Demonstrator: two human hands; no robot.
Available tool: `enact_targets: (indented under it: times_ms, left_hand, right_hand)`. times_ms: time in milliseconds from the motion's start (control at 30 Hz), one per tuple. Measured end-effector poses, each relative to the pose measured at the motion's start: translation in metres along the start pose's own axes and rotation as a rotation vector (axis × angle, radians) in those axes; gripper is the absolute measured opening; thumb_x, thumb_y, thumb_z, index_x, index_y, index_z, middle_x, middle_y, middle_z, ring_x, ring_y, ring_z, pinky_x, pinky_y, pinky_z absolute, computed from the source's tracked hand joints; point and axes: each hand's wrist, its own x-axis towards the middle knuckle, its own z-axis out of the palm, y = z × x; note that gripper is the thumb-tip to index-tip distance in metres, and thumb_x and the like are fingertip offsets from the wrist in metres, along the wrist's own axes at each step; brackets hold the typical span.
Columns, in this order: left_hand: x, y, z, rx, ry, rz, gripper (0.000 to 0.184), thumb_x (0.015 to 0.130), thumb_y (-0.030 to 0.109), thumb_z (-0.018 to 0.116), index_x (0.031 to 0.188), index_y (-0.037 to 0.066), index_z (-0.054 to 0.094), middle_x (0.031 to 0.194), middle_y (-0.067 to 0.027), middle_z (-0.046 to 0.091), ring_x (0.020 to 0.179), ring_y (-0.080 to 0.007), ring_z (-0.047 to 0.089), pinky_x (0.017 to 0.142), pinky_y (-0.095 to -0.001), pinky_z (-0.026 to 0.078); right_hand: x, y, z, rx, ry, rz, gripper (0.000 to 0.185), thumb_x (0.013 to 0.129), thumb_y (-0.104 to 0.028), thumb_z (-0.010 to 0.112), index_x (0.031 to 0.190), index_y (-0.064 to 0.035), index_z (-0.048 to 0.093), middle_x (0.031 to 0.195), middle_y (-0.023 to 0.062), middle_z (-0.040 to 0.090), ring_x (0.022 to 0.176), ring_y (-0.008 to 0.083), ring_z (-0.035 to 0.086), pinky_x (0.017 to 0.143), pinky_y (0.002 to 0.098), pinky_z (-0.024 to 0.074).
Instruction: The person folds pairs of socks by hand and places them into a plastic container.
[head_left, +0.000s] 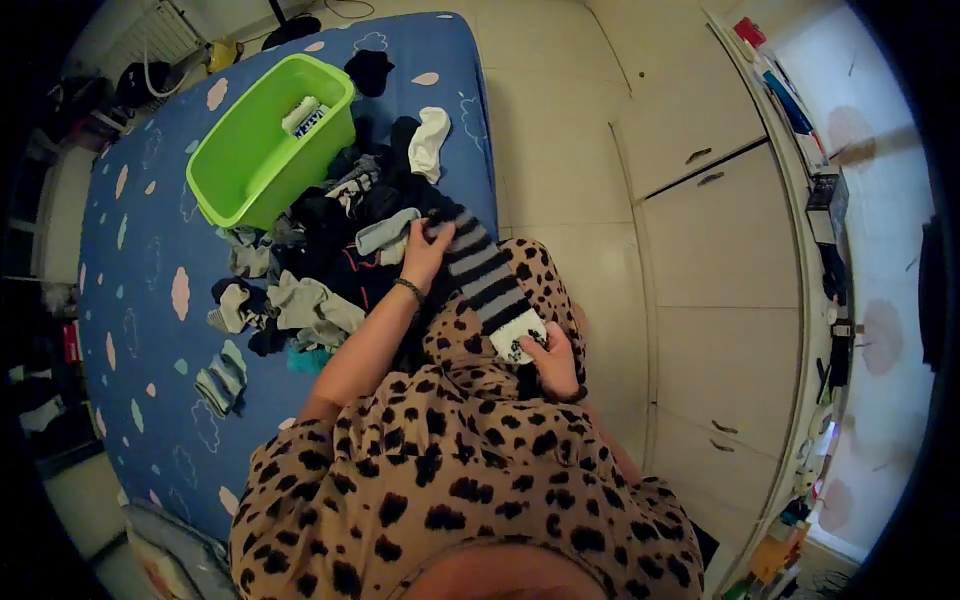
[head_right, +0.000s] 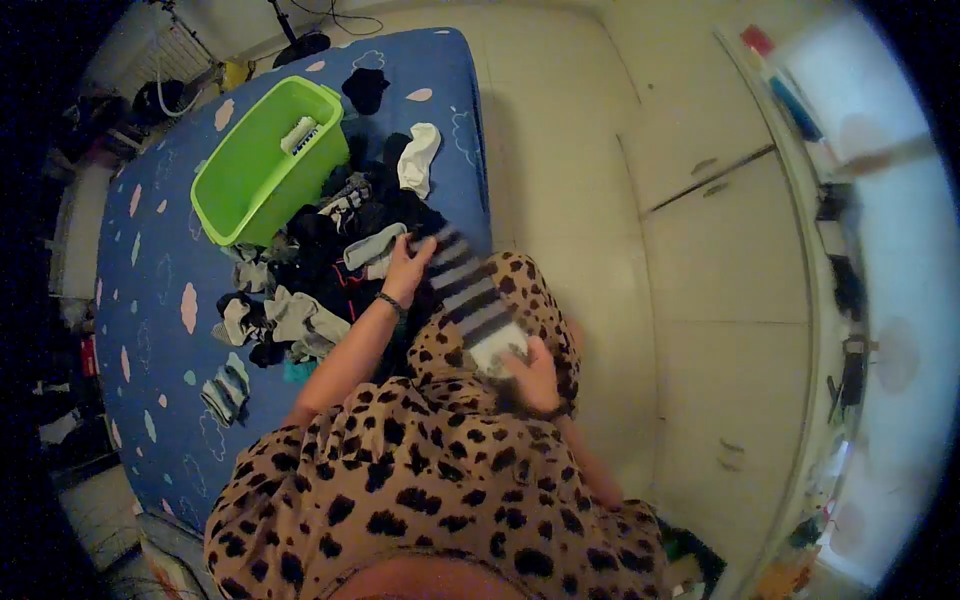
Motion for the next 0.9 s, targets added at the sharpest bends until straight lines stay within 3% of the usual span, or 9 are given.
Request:
enact_targets:
  times_ms: [67,133,233,300,467,533,600,833,900]
  left_hand:
    - [-0.002,-0.01,-0.006,0.127,-0.113,0.063,0.056,0.082,0.028,0.07,0.124,0.0,0.047,0.122,-0.0179,0.052,0.112,-0.0292,0.052,0.095,-0.042,0.042]
    - [-0.045,0.026,-0.014,0.643,-0.011,0.851,0.06,0.075,0.024,0.072,0.126,0.004,0.047,0.129,-0.0197,0.045,0.119,-0.0355,0.044,0.101,-0.0455,0.036]
    - [-0.088,0.03,-0.017,0.686,-0.665,1.085,0.061,0.071,0.018,0.071,0.127,0.009,0.049,0.134,-0.0169,0.042,0.122,-0.0388,0.04,0.103,-0.0476,0.033]
    - [-0.115,0.022,-0.004,0.726,-0.735,1.146,0.056,0.069,0.012,0.07,0.123,0.009,0.054,0.129,-0.0153,0.048,0.115,-0.0357,0.048,0.095,-0.0457,0.039]
    - [-0.097,-0.028,0.01,0.416,-0.499,0.895,0.048,0.074,0.004,0.066,0.121,0.005,0.055,0.111,-0.0128,0.06,0.089,-0.0275,0.056,0.077,-0.0384,0.045]
    - [-0.095,-0.026,0.008,0.079,-0.493,0.202,0.042,0.082,0.002,0.058,0.123,0.002,0.053,0.112,-0.012,0.061,0.089,-0.0227,0.057,0.076,-0.0361,0.044]
    - [-0.087,-0.023,0.0,0.065,-0.517,0.18,0.039,0.086,0.002,0.052,0.125,0.001,0.052,0.116,-0.0104,0.06,0.094,-0.0183,0.056,0.081,-0.0328,0.045]
    - [-0.087,0.002,-0.022,-0.068,-0.716,0.118,0.059,0.086,0.003,0.059,0.139,0.005,0.033,0.131,-0.0089,0.048,0.116,-0.0177,0.048,0.096,-0.0329,0.042]
    - [-0.105,0.02,-0.023,-0.065,-0.503,0.397,0.062,0.081,0.001,0.059,0.136,0.007,0.032,0.133,-0.0123,0.042,0.116,-0.0259,0.049,0.094,-0.0343,0.044]
  right_hand:
    - [0.003,0.007,-0.001,0.116,0.036,-0.009,0.036,0.087,-0.013,0.066,0.114,0.0008,0.046,0.103,0.0076,0.057,0.093,0.0138,0.057,0.08,0.0279,0.0488]
    - [-0.002,-0.008,0.003,0.126,0.035,0.013,0.042,0.089,-0.012,0.063,0.122,-0.0013,0.039,0.106,0.0085,0.056,0.094,0.0156,0.057,0.081,0.0291,0.0496]
    - [0.001,-0.021,0.011,0.464,0.125,0.065,0.031,0.093,-0.004,0.054,0.121,-0.0039,0.041,0.105,0.0099,0.057,0.089,0.0187,0.061,0.068,0.0323,0.0545]
    - [0.005,-0.021,0.008,0.444,0.054,0.078,0.029,0.094,-0.005,0.053,0.121,-0.0037,0.041,0.106,0.0099,0.056,0.088,0.0194,0.061,0.071,0.0333,0.0541]
    - [0.009,-0.049,-0.002,0.476,-0.172,0.199,0.044,0.09,-0.011,0.062,0.128,-0.0043,0.04,0.113,0.0108,0.053,0.096,0.022,0.059,0.081,0.0364,0.0517]
    - [0.013,-0.087,0.0,-0.581,-0.142,-0.42,0.069,0.081,-0.018,0.073,0.137,-0.0051,0.034,0.123,0.013,0.048,0.109,0.0254,0.053,0.091,0.0391,0.0465]
    - [0.031,-0.083,-0.012,-0.773,-0.151,-0.541,0.084,0.074,-0.02,0.078,0.142,-0.0057,0.03,0.131,0.0149,0.043,0.12,0.0273,0.046,0.098,0.0384,0.0418]
    - [0.075,-0.07,0.013,-0.507,-0.442,-0.447,0.065,0.08,-0.007,0.07,0.134,-0.0037,0.035,0.128,0.0142,0.047,0.122,0.0238,0.046,0.099,0.0356,0.0396]
    - [0.065,-0.071,0.022,-0.443,-0.294,-0.36,0.054,0.079,-0.001,0.068,0.126,-0.0034,0.041,0.115,0.0119,0.055,0.111,0.0223,0.054,0.094,0.0332,0.0426]
